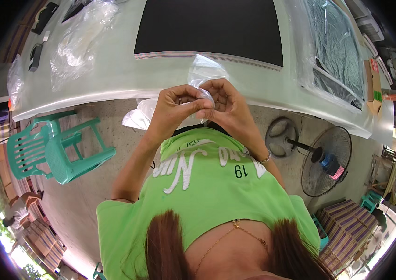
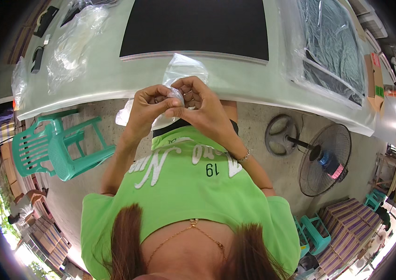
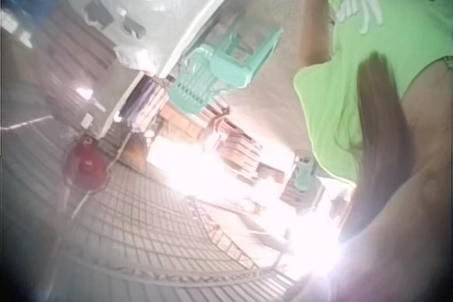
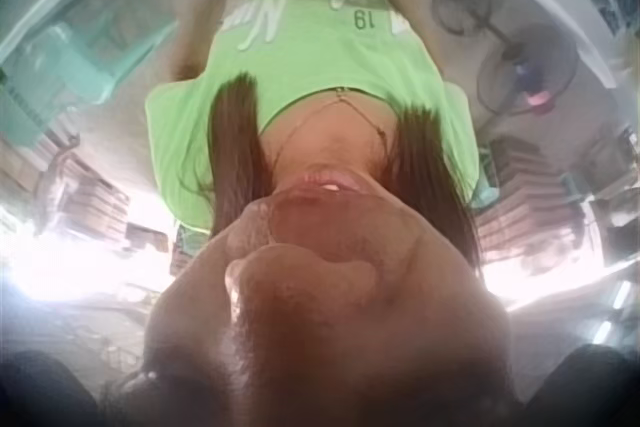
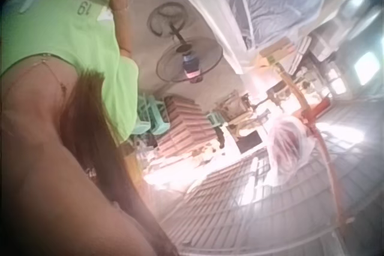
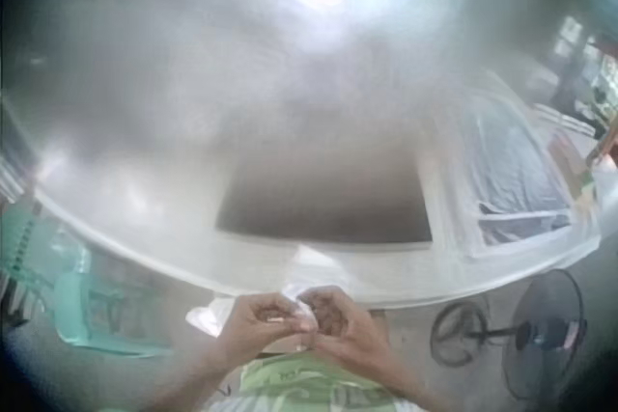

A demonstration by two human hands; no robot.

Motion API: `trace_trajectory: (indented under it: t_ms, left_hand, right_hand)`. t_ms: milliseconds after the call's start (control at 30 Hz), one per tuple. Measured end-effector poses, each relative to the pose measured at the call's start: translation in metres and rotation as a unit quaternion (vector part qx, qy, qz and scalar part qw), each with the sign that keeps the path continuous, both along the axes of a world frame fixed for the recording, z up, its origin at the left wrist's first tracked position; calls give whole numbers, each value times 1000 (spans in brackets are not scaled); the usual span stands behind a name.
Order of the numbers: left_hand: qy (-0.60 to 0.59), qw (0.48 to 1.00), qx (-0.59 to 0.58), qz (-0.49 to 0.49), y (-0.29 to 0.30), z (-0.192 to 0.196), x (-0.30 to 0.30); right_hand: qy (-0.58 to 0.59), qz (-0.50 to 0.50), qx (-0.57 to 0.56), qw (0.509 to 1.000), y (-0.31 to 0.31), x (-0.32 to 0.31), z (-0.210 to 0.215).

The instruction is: The person wraps black and white panels in clear plastic sheeting by hand, smoothing the plastic over the surfaces and folding the edges.

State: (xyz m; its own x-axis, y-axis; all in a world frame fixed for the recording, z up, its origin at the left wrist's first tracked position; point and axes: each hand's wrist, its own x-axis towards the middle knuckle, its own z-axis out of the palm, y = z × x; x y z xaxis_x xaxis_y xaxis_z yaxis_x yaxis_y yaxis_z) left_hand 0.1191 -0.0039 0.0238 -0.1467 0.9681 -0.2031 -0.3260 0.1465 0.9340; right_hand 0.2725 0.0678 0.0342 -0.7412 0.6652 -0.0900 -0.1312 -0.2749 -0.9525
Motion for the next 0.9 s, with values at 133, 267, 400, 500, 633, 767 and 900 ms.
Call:
trace_trajectory:
  t_ms: [133, 267, 400, 500, 633, 767, 900]
  left_hand:
    - [-107, 993, -42, 3, -2, -9, -2]
    - [-277, 957, -80, 19, -6, -16, 1]
    - [-408, 906, -100, 42, -5, -29, -11]
    - [-440, 896, -44, 36, -8, -37, -31]
    - [-520, 853, 33, 35, -11, -51, -65]
    - [-520, 846, 16, 118, -10, -59, -100]
    - [-478, 868, 1, 134, -14, -51, -126]
  right_hand:
    - [-66, -32, -10, 997, 4, 9, -3]
    - [-90, -89, -37, 991, 9, 31, -7]
    - [-69, -180, -68, 979, 13, 85, -42]
    - [-7, -261, -177, 949, 11, 147, -71]
    - [78, -352, -271, 893, -2, 289, -160]
    - [-240, -544, -53, 802, -52, 427, -197]
    - [-533, -522, 45, 664, -99, 542, -168]
